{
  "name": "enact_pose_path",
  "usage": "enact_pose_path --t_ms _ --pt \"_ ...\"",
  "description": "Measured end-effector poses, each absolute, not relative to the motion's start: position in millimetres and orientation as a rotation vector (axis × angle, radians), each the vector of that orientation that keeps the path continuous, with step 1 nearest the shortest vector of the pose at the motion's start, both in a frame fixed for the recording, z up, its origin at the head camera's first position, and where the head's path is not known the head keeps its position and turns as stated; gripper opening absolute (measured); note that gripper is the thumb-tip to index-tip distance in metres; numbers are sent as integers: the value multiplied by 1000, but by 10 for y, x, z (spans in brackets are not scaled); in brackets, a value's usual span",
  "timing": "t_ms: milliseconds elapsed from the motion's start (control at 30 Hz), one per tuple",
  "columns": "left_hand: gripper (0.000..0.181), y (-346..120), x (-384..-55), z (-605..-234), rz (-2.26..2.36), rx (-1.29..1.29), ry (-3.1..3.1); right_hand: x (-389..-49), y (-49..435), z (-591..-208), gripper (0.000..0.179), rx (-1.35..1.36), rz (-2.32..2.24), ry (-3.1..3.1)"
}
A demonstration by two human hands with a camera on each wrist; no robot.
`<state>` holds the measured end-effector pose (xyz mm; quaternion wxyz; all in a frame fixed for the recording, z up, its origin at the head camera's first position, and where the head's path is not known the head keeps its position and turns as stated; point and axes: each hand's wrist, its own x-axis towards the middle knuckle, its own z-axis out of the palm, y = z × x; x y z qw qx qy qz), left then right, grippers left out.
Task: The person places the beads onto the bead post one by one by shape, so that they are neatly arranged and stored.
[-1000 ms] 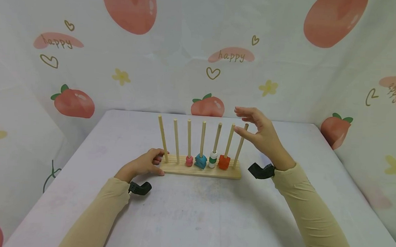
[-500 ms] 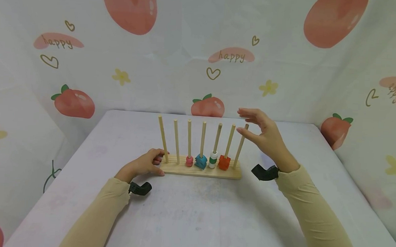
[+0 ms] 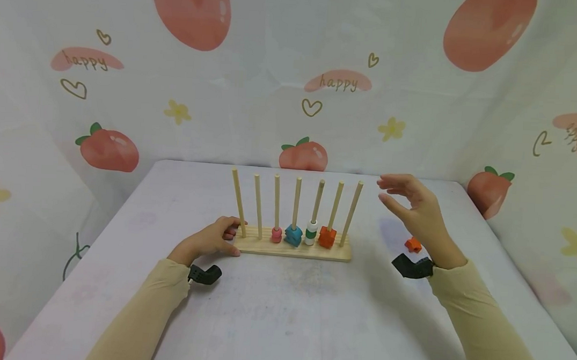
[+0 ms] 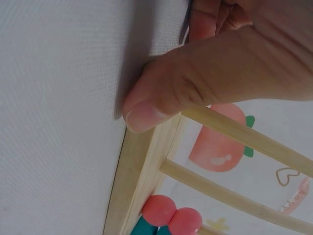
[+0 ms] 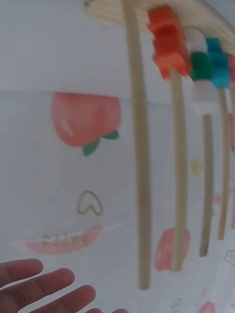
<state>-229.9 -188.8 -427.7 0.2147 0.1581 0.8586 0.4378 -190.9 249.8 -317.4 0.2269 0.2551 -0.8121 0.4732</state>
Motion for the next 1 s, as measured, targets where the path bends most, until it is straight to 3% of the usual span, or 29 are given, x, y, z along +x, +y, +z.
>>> enact_pose_path --t_ms 367,1000 --pt "78 -1883 -2328 -4304 1213 440 2386 -1846 3027 -3554 32 400 1176 -2477" --pt "79 -1887 -2322 -4312 1198 435 2396 -1928 3675 -3949 49 285 1132 -3092"
